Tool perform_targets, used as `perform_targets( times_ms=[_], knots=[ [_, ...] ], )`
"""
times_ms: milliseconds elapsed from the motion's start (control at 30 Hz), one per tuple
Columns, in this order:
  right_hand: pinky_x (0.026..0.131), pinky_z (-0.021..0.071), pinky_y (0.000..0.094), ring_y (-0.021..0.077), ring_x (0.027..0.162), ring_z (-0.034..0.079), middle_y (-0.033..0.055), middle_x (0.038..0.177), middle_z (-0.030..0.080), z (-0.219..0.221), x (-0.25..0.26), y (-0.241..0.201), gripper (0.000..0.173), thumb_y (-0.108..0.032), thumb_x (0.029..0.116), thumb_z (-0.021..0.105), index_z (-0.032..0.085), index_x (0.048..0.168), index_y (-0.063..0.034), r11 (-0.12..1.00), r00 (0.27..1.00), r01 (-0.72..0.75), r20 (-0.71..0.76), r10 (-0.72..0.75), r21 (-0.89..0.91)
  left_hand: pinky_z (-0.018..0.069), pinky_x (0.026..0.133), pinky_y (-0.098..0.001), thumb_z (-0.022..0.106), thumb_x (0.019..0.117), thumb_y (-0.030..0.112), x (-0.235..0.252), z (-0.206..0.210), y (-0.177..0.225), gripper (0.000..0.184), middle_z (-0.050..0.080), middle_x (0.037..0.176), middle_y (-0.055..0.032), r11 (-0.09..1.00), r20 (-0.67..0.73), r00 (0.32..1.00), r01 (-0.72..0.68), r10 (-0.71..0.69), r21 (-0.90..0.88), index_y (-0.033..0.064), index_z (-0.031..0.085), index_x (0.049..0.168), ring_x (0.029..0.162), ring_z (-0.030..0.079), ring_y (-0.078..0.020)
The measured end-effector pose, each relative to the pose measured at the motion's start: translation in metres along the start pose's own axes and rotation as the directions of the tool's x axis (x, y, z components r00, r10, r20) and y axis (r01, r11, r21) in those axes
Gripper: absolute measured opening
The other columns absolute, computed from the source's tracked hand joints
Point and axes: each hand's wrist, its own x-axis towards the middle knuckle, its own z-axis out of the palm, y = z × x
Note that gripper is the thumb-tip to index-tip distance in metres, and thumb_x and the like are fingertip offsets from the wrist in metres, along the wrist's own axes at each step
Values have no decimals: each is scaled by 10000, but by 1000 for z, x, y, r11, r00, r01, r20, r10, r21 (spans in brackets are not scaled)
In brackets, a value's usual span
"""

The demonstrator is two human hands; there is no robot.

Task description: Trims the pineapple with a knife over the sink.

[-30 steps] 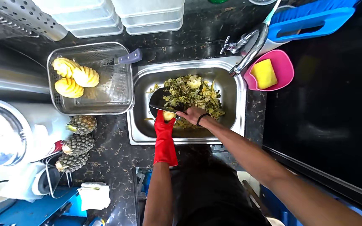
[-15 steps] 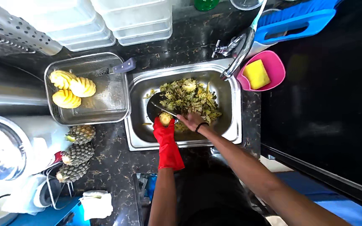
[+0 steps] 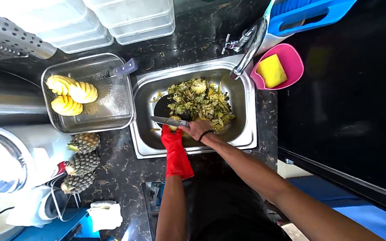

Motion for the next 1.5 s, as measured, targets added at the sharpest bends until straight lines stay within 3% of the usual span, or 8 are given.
perform_targets(
  times_ms=[167,433,733,867,1000,1133,1200,1500],
  knots=[
    [966,495,651,436,1151,662,266,1168,701,-26,18,-1,810,-675,1046,313,716,1120,23,976,988,-118,117,98,185,490,1036,-524,776,906,308,-11,-12,23,732,594,1391,-194,1000,-9,1000,-18,18,20,117,432,1524,1260,588,-343],
    [814,543,638,413,937,707,226,927,715,2,12,26,810,-729,1007,352,725,940,-12,989,994,-55,96,42,137,528,966,-541,789,889,300,-10,-11,15,727,627,1334,-180,999,-9,999,-45,45,10,153,447,1513,1174,631,-341],
    [1033,444,649,454,1208,615,313,1260,641,-8,53,27,886,-717,1023,327,663,1208,82,927,952,-193,289,98,323,417,1109,-515,752,929,192,-14,-33,56,687,545,1437,-254,998,66,996,56,-56,-8,9,433,1510,1337,528,-380],
    [975,481,657,452,1124,655,296,1150,682,-14,39,45,855,-708,1030,315,699,1129,50,942,978,-138,190,82,305,475,1045,-556,869,750,51,-12,-38,45,1057,451,1532,-206,998,144,989,7,-16,61,151,257,1606,1336,512,-386],
    [722,546,632,386,780,685,201,817,678,-18,-8,78,801,-739,1009,315,716,949,-48,957,995,-14,-93,43,291,467,1066,-522,854,757,33,-13,-60,59,891,539,1459,-195,972,232,959,-194,160,131,95,414,1530,1312,542,-360],
    [885,508,636,402,964,677,228,950,692,-45,-61,86,829,-748,995,360,709,999,4,943,977,-207,4,213,259,466,1070,-440,816,782,-54,10,-63,57,760,594,1378,-205,995,344,934,-89,97,-40,10,474,1457,1264,580,-287],
    [857,523,628,392,931,691,207,908,698,-41,-79,91,841,-768,984,335,709,982,-15,956,976,-179,-82,203,233,589,911,-357,856,761,94,50,-33,-24,752,643,1260,-261,839,233,845,-367,482,-402,-87,495,1395,1124,670,-271],
    [532,477,396,171,511,488,42,617,505,0,-100,117,688,-659,1032,418,648,876,-31,767,971,-168,-31,237,619,561,964,-398,760,863,201,15,-98,-10,692,661,1270,-149,683,456,763,26,459,-730,35,459,1464,1122,662,-221]
  ],
)
